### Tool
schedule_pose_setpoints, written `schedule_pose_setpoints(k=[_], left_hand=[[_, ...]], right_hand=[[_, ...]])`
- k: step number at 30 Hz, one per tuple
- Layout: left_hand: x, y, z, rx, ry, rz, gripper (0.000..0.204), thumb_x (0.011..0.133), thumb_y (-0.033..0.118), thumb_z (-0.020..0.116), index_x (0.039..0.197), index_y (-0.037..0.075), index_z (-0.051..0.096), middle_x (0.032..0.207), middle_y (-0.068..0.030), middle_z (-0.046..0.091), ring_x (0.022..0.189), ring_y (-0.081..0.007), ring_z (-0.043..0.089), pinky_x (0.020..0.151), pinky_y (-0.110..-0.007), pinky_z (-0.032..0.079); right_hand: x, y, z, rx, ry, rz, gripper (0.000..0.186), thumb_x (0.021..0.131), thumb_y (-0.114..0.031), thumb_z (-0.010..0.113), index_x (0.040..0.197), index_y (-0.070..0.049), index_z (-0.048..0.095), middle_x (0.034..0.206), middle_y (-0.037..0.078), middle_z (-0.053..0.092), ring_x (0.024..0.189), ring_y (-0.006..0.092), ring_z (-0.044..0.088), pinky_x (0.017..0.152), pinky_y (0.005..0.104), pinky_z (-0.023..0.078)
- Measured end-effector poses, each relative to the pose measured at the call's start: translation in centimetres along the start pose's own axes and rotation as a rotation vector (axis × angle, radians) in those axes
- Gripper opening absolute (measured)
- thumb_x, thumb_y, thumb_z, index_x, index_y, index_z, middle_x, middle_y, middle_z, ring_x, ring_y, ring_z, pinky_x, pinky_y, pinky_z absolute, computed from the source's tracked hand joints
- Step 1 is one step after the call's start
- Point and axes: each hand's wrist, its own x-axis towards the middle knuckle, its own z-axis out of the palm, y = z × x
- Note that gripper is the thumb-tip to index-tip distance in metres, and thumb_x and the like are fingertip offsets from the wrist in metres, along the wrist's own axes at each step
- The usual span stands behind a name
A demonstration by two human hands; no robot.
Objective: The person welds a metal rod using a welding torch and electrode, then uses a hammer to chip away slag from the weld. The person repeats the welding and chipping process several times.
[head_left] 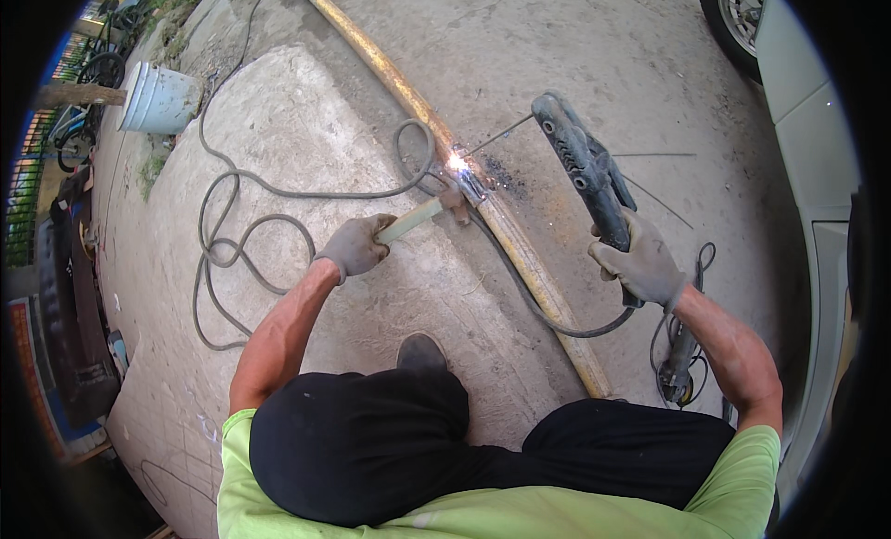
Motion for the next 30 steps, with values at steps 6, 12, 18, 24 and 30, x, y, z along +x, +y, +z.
schedule_pose_setpoints(k=[6,12,18,24,30], left_hand=[[0.1,-0.8,0.3,-0.056,-0.001,0.0,0.065,0.084,0.008,0.072,0.149,0.006,0.065,0.119,-0.026,0.078,0.11,-0.039,0.077,0.099,-0.043,0.059],[0.0,-0.2,0.2,-0.04,-0.005,-0.024,0.065,0.084,0.007,0.072,0.15,0.006,0.064,0.122,-0.0251,0.078,0.111,-0.0387,0.077,0.101,-0.042,0.059],[0.3,-1.0,0.8,-0.042,0.042,0.015,0.062,0.085,0.008,0.074,0.147,0.008,0.068,0.112,-0.0217,0.081,0.1,-0.031,0.079,0.094,-0.04,0.06],[0.1,-0.5,0.6,-0.008,0.035,0.003,0.063,0.084,0.006,0.075,0.147,0.009,0.068,0.111,-0.0211,0.081,0.1,-0.0319,0.079,0.093,-0.04,0.06],[0.2,-1.0,0.8,-0.053,0.049,0.007,0.065,0.082,0.004,0.075,0.147,0.008,0.068,0.109,-0.0209,0.081,0.099,-0.0307,0.079,0.093,-0.04,0.06]], right_hand=[[0.2,0.3,0.1,-0.013,-0.008,-0.01,0.028,0.098,-0.018,0.078,0.115,-0.002,0.064,0.086,0.002,0.063,0.071,0.0094,0.066,0.063,0.0302,0.056],[0.5,0.8,0.0,-0.036,-0.008,-0.023,0.028,0.099,-0.019,0.078,0.116,-0.002,0.064,0.086,0.003,0.063,0.071,0.0099,0.066,0.063,0.0306,0.055],[0.4,0.6,0.0,-0.029,-0.011,-0.012,0.029,0.099,-0.019,0.077,0.117,-0.001,0.063,0.087,0.002,0.063,0.07,0.0096,0.066,0.063,0.0309,0.056],[0.4,0.7,0.1,-0.028,-0.013,-0.017,0.029,0.099,-0.019,0.077,0.116,-0.001,0.062,0.086,0.003,0.063,0.07,0.0098,0.066,0.063,0.0313,0.056],[0.5,0.4,0.0,-0.066,-0.012,-0.022,0.029,0.099,-0.02,0.077,0.117,-0.001,0.063,0.086,0.003,0.064,0.071,0.0106,0.066,0.064,0.0317,0.055]])
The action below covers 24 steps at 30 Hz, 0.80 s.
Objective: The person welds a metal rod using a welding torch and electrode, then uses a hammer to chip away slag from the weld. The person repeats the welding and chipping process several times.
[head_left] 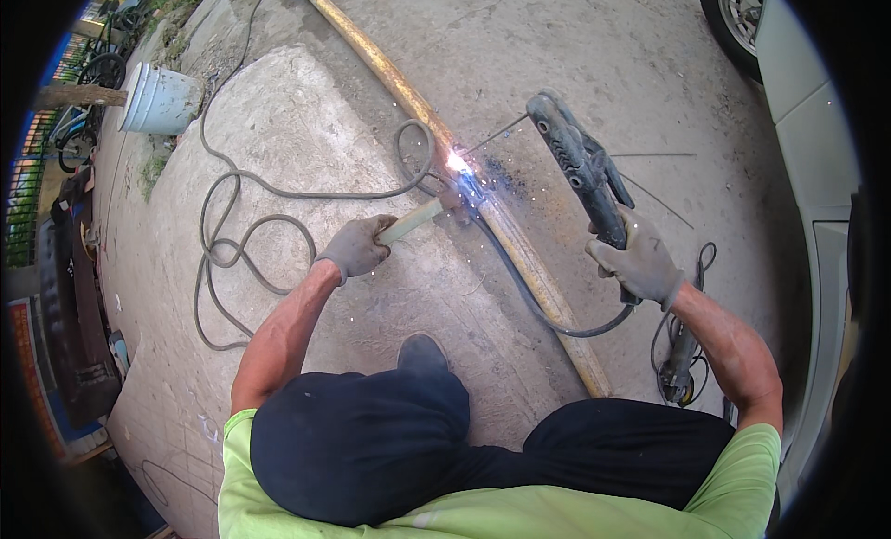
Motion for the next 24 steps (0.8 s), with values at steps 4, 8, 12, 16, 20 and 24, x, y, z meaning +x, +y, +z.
schedule_pose_setpoints(k=[4,8,12,16,20,24], left_hand=[[0.02,-0.39,0.05,0.016,0.004,0.021,0.065,0.082,0.004,0.075,0.147,0.008,0.067,0.108,-0.0211,0.081,0.097,-0.03,0.079,0.092,-0.04,0.061],[-0.06,-0.08,0.0,-0.001,0.005,0.023,0.065,0.082,0.004,0.074,0.147,0.007,0.067,0.107,-0.0212,0.081,0.096,-0.0299,0.079,0.091,-0.04,0.061],[-0.06,-0.1,-0.08,0.019,-0.002,0.032,0.066,0.083,0.004,0.074,0.148,0.007,0.067,0.107,-0.0216,0.08,0.096,-0.0301,0.079,0.09,-0.039,0.06],[-0.09,-0.09,-0.11,0.019,-0.002,0.031,0.065,0.083,0.005,0.074,0.148,0.007,0.067,0.106,-0.0219,0.08,0.095,-0.0298,0.078,0.09,-0.039,0.06],[-0.17,-0.12,0.01,0.005,0.01,0.034,0.065,0.083,0.005,0.073,0.148,0.007,0.067,0.104,-0.0217,0.08,0.093,-0.0295,0.078,0.088,-0.039,0.06],[-0.09,0.07,-0.17,0.019,-0.009,0.031,0.065,0.083,0.003,0.073,0.148,0.007,0.067,0.102,-0.0213,0.08,0.092,-0.0289,0.078,0.088,-0.039,0.06]], right_hand=[[0.12,0.0,0.1,0.01,0.005,0.0,0.029,0.099,-0.021,0.078,0.116,-0.002,0.063,0.085,0.003,0.064,0.071,0.0107,0.066,0.064,0.0316,0.055],[0.01,0.31,-0.02,0.015,0.016,0.002,0.029,0.099,-0.021,0.078,0.115,-0.002,0.064,0.084,0.003,0.064,0.071,0.0105,0.067,0.064,0.0315,0.055],[0.08,0.41,-0.1,0.002,0.003,-0.004,0.029,0.098,-0.021,0.078,0.115,-0.002,0.064,0.083,0.003,0.064,0.071,0.0103,0.067,0.064,0.0315,0.055],[0.02,0.14,-0.07,0.0,-0.001,0.002,0.03,0.098,-0.021,0.078,0.115,-0.001,0.064,0.082,0.003,0.064,0.07,0.0103,0.067,0.063,0.0313,0.055],[0.08,0.29,-0.07,-0.003,0.004,-0.011,0.03,0.098,-0.021,0.078,0.114,-0.001,0.064,0.082,0.003,0.064,0.07,0.0104,0.067,0.063,0.0314,0.055],[0.04,0.17,-0.11,-0.023,-0.006,-0.001,0.03,0.098,-0.02,0.077,0.114,0.0,0.064,0.082,0.004,0.065,0.07,0.011,0.067,0.063,0.0324,0.055]])
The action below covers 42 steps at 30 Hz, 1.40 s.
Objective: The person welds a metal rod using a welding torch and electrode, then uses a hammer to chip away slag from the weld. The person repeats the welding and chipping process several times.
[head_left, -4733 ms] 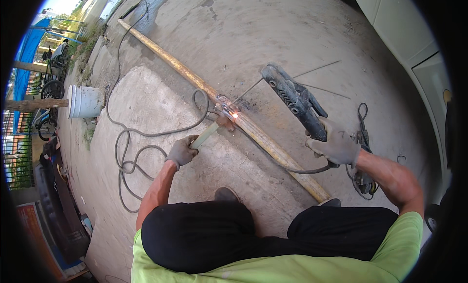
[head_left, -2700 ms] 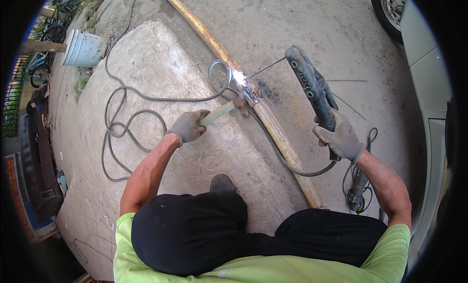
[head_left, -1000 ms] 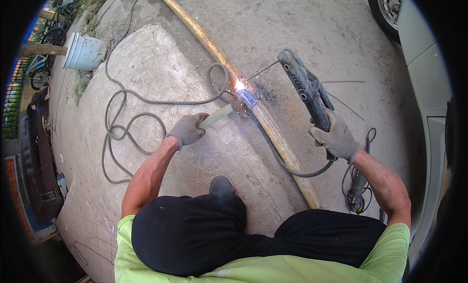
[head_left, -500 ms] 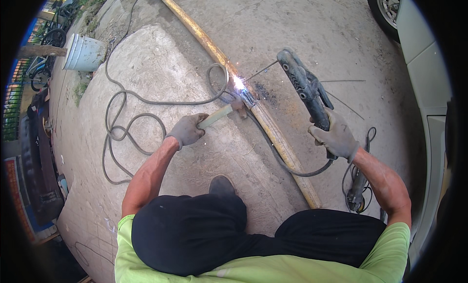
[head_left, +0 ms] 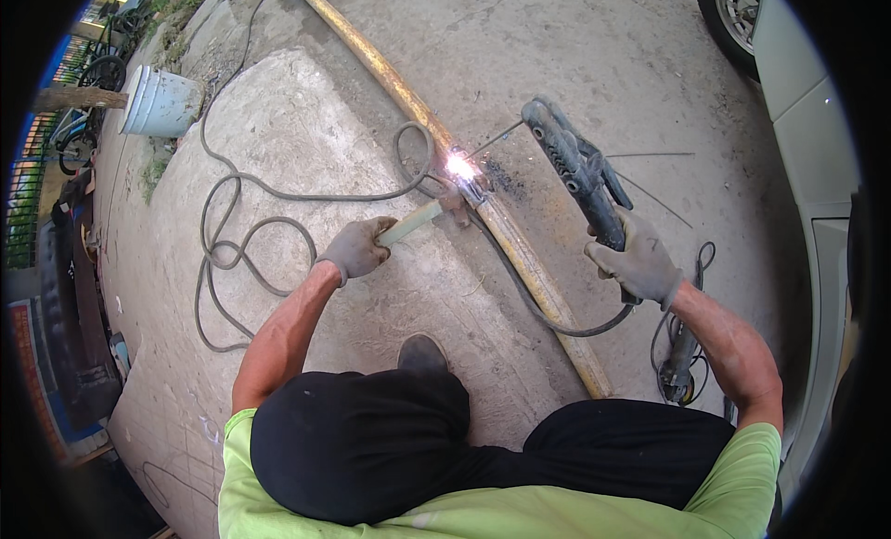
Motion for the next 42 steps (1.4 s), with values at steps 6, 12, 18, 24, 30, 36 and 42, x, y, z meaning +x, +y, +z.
schedule_pose_setpoints(k=[6,12,18,24,30,36,42], left_hand=[[0.1,-0.8,0.4,-0.019,0.015,0.013,0.065,0.083,0.003,0.073,0.148,0.007,0.067,0.102,-0.0209,0.08,0.091,-0.0281,0.078,0.087,-0.039,0.06],[0.0,1.4,-0.5,0.005,-0.05,-0.05,0.066,0.083,0.007,0.072,0.149,0.005,0.065,0.121,-0.0263,0.078,0.11,-0.0394,0.077,0.1,-0.043,0.059],[-0.1,-0.4,0.2,0.01,-0.001,-0.004,0.064,0.085,0.006,0.073,0.148,0.007,0.067,0.104,-0.0215,0.08,0.092,-0.0278,0.077,0.087,-0.039,0.06],[-0.1,1.2,-0.5,-0.032,-0.06,-0.079,0.066,0.084,0.006,0.071,0.15,0.005,0.064,0.121,-0.0262,0.078,0.111,-0.0392,0.077,0.101,-0.043,0.059],[-0.1,-0.2,0.1,0.029,0.018,0.021,0.065,0.085,0.003,0.072,0.15,0.004,0.065,0.112,-0.022,0.08,0.099,-0.0269,0.078,0.091,-0.039,0.06],[0.0,-0.7,0.3,-0.057,-0.011,-0.03,0.065,0.085,0.003,0.072,0.15,0.005,0.065,0.109,-0.019,0.081,0.095,-0.0265,0.078,0.09,-0.037,0.06],[-0.2,0.9,-0.4,-0.002,-0.052,-0.06,0.066,0.084,0.006,0.072,0.15,0.006,0.064,0.118,-0.0262,0.078,0.109,-0.038,0.078,0.098,-0.043,0.059]], right_hand=[[0.0,-0.1,0.0,-0.008,-0.002,0.005,0.03,0.096,-0.018,0.077,0.115,0.001,0.063,0.089,0.005,0.064,0.07,0.0119,0.068,0.062,0.031,0.058],[-0.3,0.2,-0.2,-0.001,0.001,0.002,0.032,0.097,-0.018,0.078,0.117,0.002,0.062,0.084,0.005,0.064,0.069,0.0125,0.068,0.063,0.0328,0.057],[-0.2,0.2,0.0,0.001,-0.002,-0.008,0.032,0.097,-0.019,0.078,0.117,0.002,0.062,0.086,0.005,0.064,0.069,0.0129,0.068,0.063,0.0329,0.057],[-0.4,0.1,-0.2,-0.017,-0.004,-0.006,0.031,0.098,-0.019,0.077,0.116,0.001,0.062,0.084,0.004,0.063,0.069,0.0128,0.068,0.063,0.0332,0.057],[-0.3,0.2,-0.1,-0.015,-0.004,-0.025,0.031,0.098,-0.02,0.077,0.115,0.001,0.062,0.084,0.004,0.063,0.07,0.0119,0.067,0.063,0.0328,0.057],[-0.4,-0.1,-0.1,-0.009,-0.006,-0.008,0.031,0.098,-0.019,0.077,0.116,0.001,0.062,0.084,0.004,0.063,0.07,0.0116,0.067,0.063,0.0322,0.057],[-0.5,-0.1,-0.1,0.01,-0.01,0.002,0.03,0.098,-0.018,0.077,0.116,0.001,0.063,0.084,0.004,0.063,0.069,0.0121,0.068,0.062,0.0323,0.058]])
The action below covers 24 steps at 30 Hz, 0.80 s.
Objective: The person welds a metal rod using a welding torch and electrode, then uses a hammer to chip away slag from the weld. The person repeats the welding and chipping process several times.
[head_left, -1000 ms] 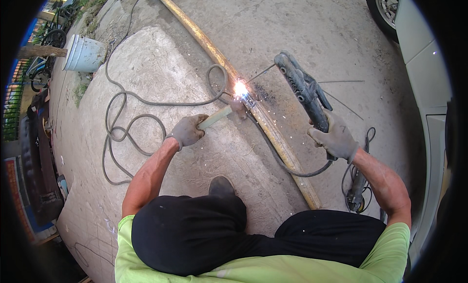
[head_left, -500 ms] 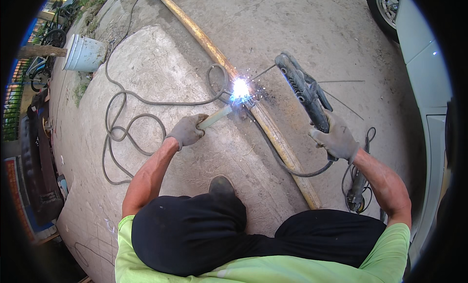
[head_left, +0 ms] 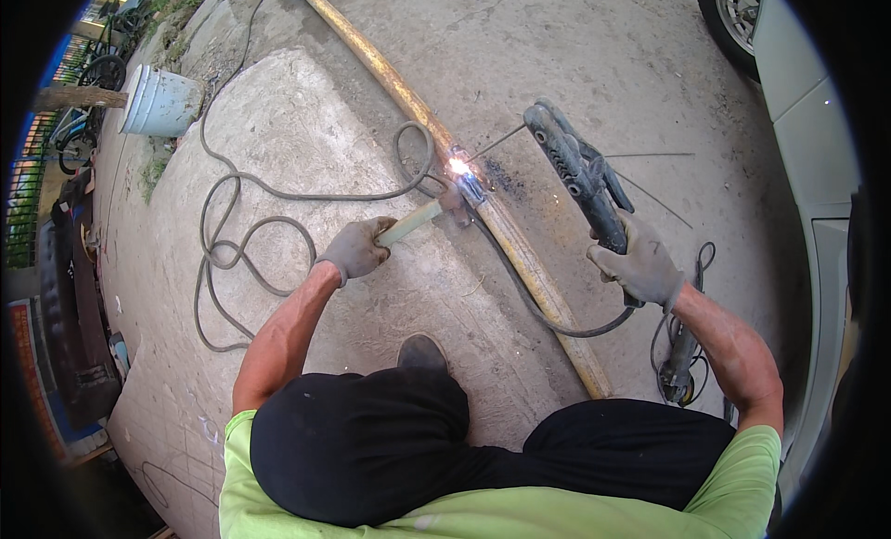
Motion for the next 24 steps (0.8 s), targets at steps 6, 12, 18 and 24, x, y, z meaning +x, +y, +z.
schedule_pose_setpoints(k=[6,12,18,24], left_hand=[[0.1,-0.9,0.5,-0.018,0.055,0.056,0.065,0.083,0.006,0.073,0.148,0.006,0.066,0.103,-0.0226,0.08,0.092,-0.028,0.078,0.088,-0.039,0.06],[0.3,-1.1,0.7,-0.046,0.069,0.054,0.065,0.085,0.007,0.073,0.149,0.006,0.066,0.111,-0.0224,0.08,0.097,-0.0299,0.078,0.091,-0.039,0.06],[0.6,-1.2,0.4,0.035,0.024,0.04,0.066,0.086,0.008,0.073,0.151,0.005,0.063,0.121,-0.0273,0.077,0.111,-0.0389,0.077,0.1,-0.043,0.059],[0.4,-2.0,0.7,0.003,0.051,0.064,0.066,0.085,0.008,0.073,0.15,0.006,0.064,0.12,-0.028,0.077,0.112,-0.04,0.077,0.1,-0.044,0.059]], right_hand=[[0.1,0.1,0.0,0.001,-0.01,-0.008,0.03,0.098,-0.019,0.076,0.116,0.001,0.063,0.086,0.005,0.064,0.07,0.0119,0.068,0.063,0.0323,0.058],[-0.1,0.7,-0.1,-0.046,0.025,-0.033,0.032,0.098,-0.022,0.077,0.116,0.001,0.063,0.088,0.005,0.064,0.073,0.0124,0.069,0.066,0.0333,0.059],[0.0,0.4,-0.2,-0.073,0.011,-0.005,0.031,0.098,-0.021,0.077,0.117,0.001,0.064,0.087,0.005,0.064,0.074,0.0124,0.069,0.066,0.0332,0.058],[-0.1,0.0,-0.1,-0.017,-0.004,0.015,0.03,0.097,-0.019,0.077,0.117,0.001,0.064,0.084,0.005,0.065,0.071,0.012,0.069,0.065,0.0325,0.057]])
